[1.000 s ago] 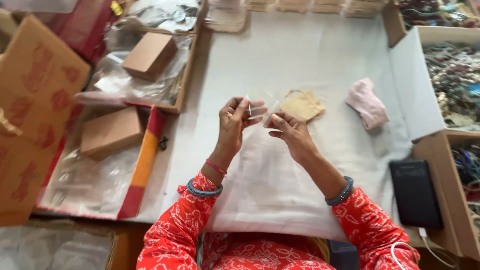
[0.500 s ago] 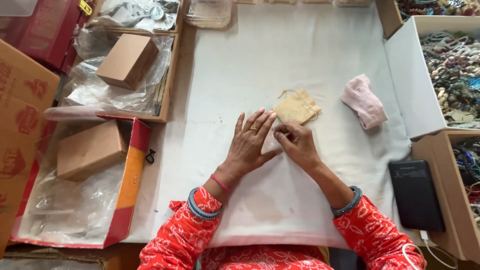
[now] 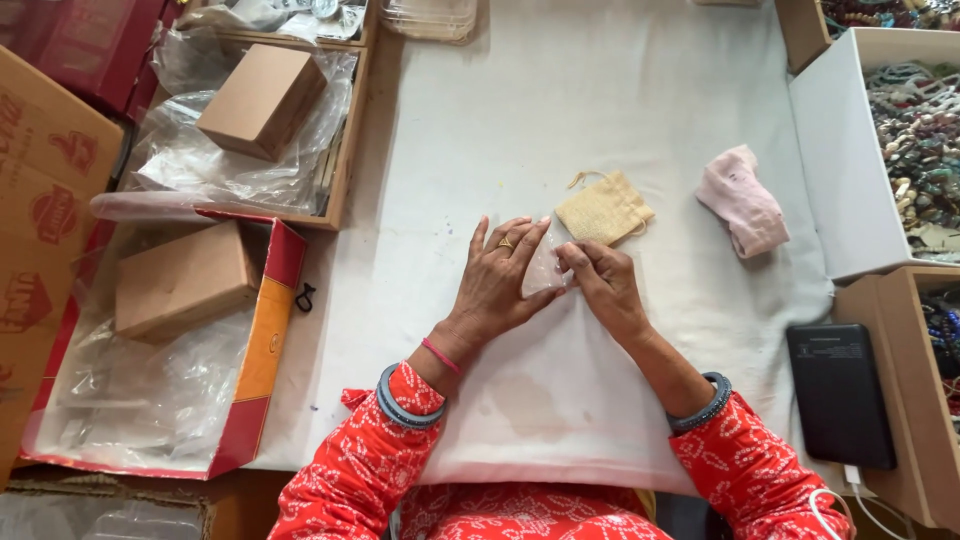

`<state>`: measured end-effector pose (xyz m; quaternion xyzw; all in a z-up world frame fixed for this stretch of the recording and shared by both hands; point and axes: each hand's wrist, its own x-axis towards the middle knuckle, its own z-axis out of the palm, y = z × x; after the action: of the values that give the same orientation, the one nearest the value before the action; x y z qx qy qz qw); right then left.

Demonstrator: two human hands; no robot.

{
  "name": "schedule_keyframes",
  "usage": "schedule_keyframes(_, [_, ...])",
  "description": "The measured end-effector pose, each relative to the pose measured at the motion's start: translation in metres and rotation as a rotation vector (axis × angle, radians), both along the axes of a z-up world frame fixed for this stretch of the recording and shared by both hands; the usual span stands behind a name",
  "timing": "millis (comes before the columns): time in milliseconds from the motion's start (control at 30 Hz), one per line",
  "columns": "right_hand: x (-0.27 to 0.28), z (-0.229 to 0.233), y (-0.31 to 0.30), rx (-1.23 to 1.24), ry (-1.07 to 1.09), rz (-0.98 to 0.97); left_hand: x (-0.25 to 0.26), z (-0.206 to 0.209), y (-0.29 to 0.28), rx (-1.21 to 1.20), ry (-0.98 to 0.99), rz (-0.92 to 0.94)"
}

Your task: The person wipes a green beaded necklace with a pink cloth, then coils it into a small bundle. They place the coiled necklace into a small beige drawstring pouch and tie it closed. Finally, they place the pouch into a clear plastic bag.

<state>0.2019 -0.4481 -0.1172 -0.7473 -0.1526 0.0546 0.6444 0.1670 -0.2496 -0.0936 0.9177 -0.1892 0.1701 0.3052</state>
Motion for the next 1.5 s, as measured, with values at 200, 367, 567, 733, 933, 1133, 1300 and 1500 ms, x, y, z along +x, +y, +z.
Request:
schedule_keyframes(200, [0.002, -0.003, -0.002, 0.032, 0.018, 0.008, -0.001, -0.001, -0.001, -0.013, -0.004, -0.006])
schedule_keyframes(367, [-0.002, -0.002, 0.002, -0.009, 0.021, 0.01, -0.001, -0.002, 0.0, -0.025, 0.005, -0.003])
schedule_keyframes(567, [-0.007, 0.011, 0.008, -0.075, 0.034, 0.028, 0.0, -0.002, 0.0, -0.01, 0.017, -0.012])
schedule_keyframes(733, [-0.005, 0.006, 0.005, -0.08, 0.025, 0.029, 0.001, -0.004, 0.0, 0.01, 0.017, -0.007])
schedule_keyframes(933, [0.016, 0.014, -0.013, -0.432, -0.357, -0.23, 0.006, -0.009, 0.006, 0.092, 0.03, 0.077])
schedule_keyframes(1133, [0.05, -0.001, -0.047, -0.971, -0.445, -0.455, 0.014, -0.001, 0.047, 0.308, 0.134, 0.361])
schedule_keyframes(1300, [0.045, -0.003, -0.045, -0.763, -0.389, -0.418, 0.009, 0.011, 0.082, 0.618, 0.327, 0.566])
schedule_keyframes(1500, [0.015, 0.023, -0.013, -0.507, -0.669, -0.334, -0.002, 0.046, 0.011, -0.022, 0.16, 0.248])
